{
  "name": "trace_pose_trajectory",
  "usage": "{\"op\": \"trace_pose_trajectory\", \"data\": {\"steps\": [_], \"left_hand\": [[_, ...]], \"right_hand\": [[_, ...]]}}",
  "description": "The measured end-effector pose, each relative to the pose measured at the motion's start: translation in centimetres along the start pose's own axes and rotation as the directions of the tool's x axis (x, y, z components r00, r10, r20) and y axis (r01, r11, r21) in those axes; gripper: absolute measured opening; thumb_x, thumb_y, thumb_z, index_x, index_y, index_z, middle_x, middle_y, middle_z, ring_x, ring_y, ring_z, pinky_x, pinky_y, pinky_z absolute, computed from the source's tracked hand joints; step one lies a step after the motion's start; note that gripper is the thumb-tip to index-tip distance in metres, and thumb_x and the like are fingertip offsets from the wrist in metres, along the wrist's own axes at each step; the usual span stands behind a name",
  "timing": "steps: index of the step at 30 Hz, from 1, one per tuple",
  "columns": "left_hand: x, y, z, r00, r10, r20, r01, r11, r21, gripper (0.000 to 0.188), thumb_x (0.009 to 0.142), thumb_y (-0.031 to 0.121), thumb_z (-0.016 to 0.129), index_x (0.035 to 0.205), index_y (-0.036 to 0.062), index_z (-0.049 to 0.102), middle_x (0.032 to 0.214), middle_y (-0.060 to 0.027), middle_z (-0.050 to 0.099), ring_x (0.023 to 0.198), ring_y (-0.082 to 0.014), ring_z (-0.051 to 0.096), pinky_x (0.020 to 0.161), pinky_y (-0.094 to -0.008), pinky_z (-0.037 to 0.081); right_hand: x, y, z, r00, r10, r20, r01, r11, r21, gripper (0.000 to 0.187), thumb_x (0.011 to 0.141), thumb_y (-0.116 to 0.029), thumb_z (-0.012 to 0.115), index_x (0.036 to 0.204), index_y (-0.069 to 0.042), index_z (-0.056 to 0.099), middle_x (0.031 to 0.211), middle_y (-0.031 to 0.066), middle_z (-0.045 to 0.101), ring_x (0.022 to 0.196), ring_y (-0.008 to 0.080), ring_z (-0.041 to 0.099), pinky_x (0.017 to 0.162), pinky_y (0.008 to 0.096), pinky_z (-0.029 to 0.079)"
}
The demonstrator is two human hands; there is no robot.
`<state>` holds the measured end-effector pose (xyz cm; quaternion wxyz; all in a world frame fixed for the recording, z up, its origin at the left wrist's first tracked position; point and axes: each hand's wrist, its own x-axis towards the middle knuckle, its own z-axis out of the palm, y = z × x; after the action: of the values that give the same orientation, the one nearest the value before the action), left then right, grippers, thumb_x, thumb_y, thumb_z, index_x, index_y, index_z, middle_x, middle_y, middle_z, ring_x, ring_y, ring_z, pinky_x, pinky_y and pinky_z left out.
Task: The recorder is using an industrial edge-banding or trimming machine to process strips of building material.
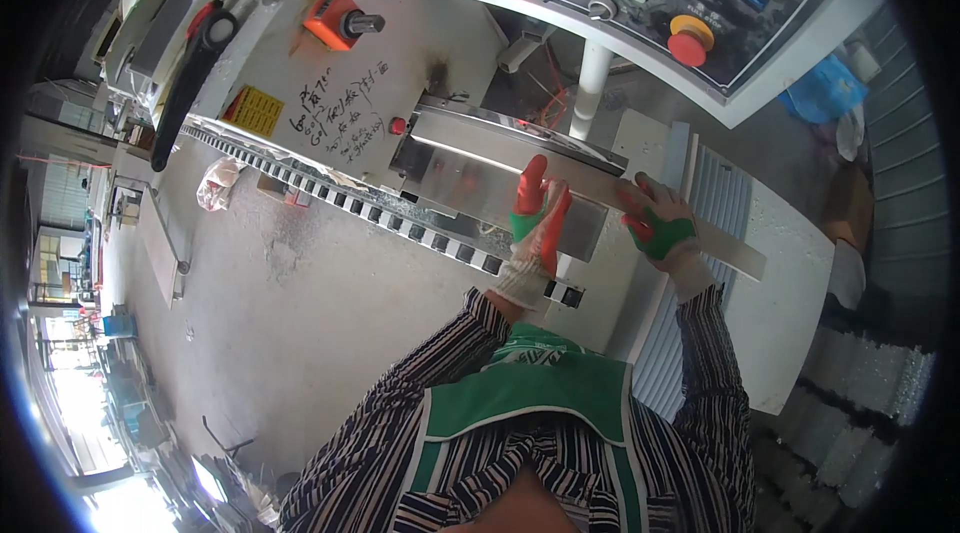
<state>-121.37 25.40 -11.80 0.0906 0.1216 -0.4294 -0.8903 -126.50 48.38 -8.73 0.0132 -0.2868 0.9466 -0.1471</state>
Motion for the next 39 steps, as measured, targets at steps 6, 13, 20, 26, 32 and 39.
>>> {"op": "trace_pose_trajectory", "data": {"steps": [6, 13, 20, 26, 32, 39], "left_hand": [[0.9, -4.3, -0.7, 0.997, -0.031, -0.071, -0.01, 0.857, -0.516, 0.068, 0.102, 0.001, 0.066, 0.162, 0.0049, 0.034, 0.163, -0.0068, 0.04, 0.143, -0.019, 0.042, 0.121, -0.0348, 0.036], [1.6, -3.8, -0.1, 0.982, 0.173, -0.081, -0.126, 0.905, 0.405, 0.062, 0.107, 0.02, 0.067, 0.161, 0.0074, 0.039, 0.141, -0.0094, 0.056, 0.135, -0.0188, 0.052, 0.109, -0.0324, 0.047], [2.4, 1.1, -2.1, 0.967, 0.2, -0.159, -0.131, 0.923, 0.362, 0.063, 0.105, 0.017, 0.07, 0.16, 0.0088, 0.042, 0.134, -0.0043, 0.059, 0.121, -0.0145, 0.058, 0.104, -0.0309, 0.048], [4.4, 5.4, -4.9, 0.969, -0.025, -0.244, 0.023, 1.0, -0.008, 0.058, 0.103, 0.015, 0.073, 0.156, 0.0177, 0.05, 0.112, 0.0068, 0.057, 0.094, -0.0042, 0.058, 0.079, -0.0214, 0.051], [5.3, 6.8, -8.0, 0.972, -0.084, -0.219, 0.038, 0.977, -0.208, 0.052, 0.102, 0.019, 0.074, 0.15, 0.0189, 0.055, 0.107, 0.0049, 0.063, 0.088, -0.0056, 0.061, 0.076, -0.0229, 0.052], [2.9, 2.9, -5.4, 0.987, 0.139, -0.077, -0.094, 0.903, 0.419, 0.055, 0.102, 0.025, 0.074, 0.151, 0.0129, 0.053, 0.126, -0.0011, 0.065, 0.104, -0.0094, 0.061, 0.083, -0.0265, 0.052]], "right_hand": [[0.4, 1.2, -0.3, 0.998, 0.047, 0.052, -0.046, 0.999, -0.024, 0.054, 0.092, -0.033, 0.071, 0.144, -0.027, 0.059, 0.152, 0.0117, 0.053, 0.133, 0.0381, 0.055, 0.11, 0.0514, 0.047], [0.5, -1.3, -0.1, 0.991, 0.008, -0.131, -0.03, 0.986, -0.166, 0.046, 0.089, -0.03, 0.072, 0.135, -0.03, 0.067, 0.138, 0.0079, 0.061, 0.126, 0.0341, 0.059, 0.103, 0.0516, 0.049], [3.5, -4.8, 0.8, 0.989, -0.054, -0.138, 0.021, 0.973, -0.231, 0.032, 0.085, -0.027, 0.072, 0.117, -0.025, 0.072, 0.107, 0.0051, 0.067, 0.1, 0.0308, 0.066, 0.081, 0.0478, 0.054], [6.6, -8.2, 1.9, 0.992, -0.049, -0.114, 0.018, 0.965, -0.262, 0.032, 0.091, -0.031, 0.068, 0.123, -0.027, 0.07, 0.105, 0.0021, 0.066, 0.102, 0.0251, 0.067, 0.08, 0.0448, 0.055], [9.6, -11.6, 2.3, 0.995, -0.017, -0.096, -0.004, 0.976, -0.22, 0.027, 0.092, -0.032, 0.067, 0.118, -0.027, 0.072, 0.103, 0.003, 0.067, 0.099, 0.0255, 0.068, 0.08, 0.0441, 0.058], [12.6, -14.1, 3.4, 0.995, 0.076, 0.059, -0.059, 0.967, -0.249, 0.034, 0.094, -0.028, 0.064, 0.127, -0.028, 0.067, 0.113, 0.0034, 0.067, 0.109, 0.0248, 0.067, 0.088, 0.0417, 0.059]]}}
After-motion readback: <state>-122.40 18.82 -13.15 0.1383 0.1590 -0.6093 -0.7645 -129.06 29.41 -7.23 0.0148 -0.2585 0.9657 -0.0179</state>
